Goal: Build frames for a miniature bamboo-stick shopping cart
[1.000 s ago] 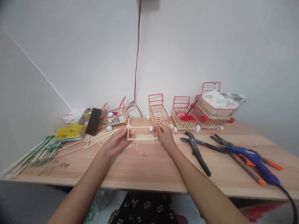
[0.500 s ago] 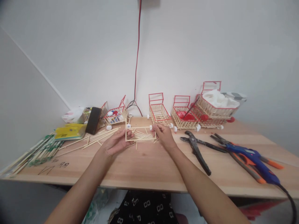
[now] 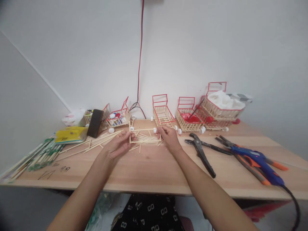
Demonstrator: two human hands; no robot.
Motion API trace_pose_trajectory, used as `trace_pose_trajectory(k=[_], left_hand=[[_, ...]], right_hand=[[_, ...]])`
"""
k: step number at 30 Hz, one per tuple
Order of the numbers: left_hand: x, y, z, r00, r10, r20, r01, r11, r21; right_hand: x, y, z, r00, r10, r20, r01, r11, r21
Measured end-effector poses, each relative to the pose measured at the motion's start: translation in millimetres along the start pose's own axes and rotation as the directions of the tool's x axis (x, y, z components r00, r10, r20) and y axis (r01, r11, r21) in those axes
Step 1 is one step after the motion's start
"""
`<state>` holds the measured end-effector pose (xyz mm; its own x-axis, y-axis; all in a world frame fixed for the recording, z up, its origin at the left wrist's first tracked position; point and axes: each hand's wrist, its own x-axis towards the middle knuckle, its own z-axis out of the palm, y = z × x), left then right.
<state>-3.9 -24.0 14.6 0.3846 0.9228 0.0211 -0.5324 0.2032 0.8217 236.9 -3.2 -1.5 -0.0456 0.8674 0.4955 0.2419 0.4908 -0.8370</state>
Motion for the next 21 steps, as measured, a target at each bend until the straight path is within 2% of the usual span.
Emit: trace_pose_trajectory(k=[3, 5, 7, 9, 11, 13, 17, 21], left_hand=[[3.6, 0.7, -1.1, 0.988, 0.101, -0.118, -0.085, 0.987, 0.134], [6.5, -0.6, -1.9, 0.958, 0.224, -0.181, -0.171, 0.948, 0.267], [8.6, -2.5, -1.9, 0.901, 0.379, -0.210, -0.250, 0.851, 0.462], [9.3, -4.3, -1.0, 0.828, 0.522, -0.205, -0.280, 0.702, 0.655], [9.2, -5.3, 0.1, 0.779, 0.594, -0.199, -0.271, 0.606, 0.748], [9.3, -5.2, 0.8, 0.778, 0.592, -0.210, -0.271, 0.618, 0.737], [9.9, -2.9, 0.4, 0.793, 0.537, -0.287, -0.263, 0.727, 0.634], [9.5, -0.5, 0.3, 0.788, 0.502, -0.356, -0.236, 0.781, 0.578]], right_hand=[[0.8, 1.2, -0.9, 1.000, 0.009, -0.029, -0.010, 0.999, -0.034], [0.9, 3.5, -0.3, 1.000, 0.010, -0.024, -0.011, 0.999, -0.047], [0.7, 7.0, 1.1, 1.000, 0.015, -0.012, -0.016, 0.999, -0.047], [0.3, 10.7, 3.2, 0.999, 0.036, -0.004, -0.036, 0.999, -0.034], [-0.3, 13.4, 5.2, 0.998, 0.059, 0.010, -0.059, 0.998, -0.009], [-0.7, 14.2, 6.9, 0.997, 0.075, 0.033, -0.076, 0.997, 0.019], [-0.6, 12.0, 8.8, 0.993, 0.101, 0.061, -0.105, 0.993, 0.058], [0.4, 10.3, 9.7, 0.996, 0.076, 0.053, -0.079, 0.995, 0.058]])
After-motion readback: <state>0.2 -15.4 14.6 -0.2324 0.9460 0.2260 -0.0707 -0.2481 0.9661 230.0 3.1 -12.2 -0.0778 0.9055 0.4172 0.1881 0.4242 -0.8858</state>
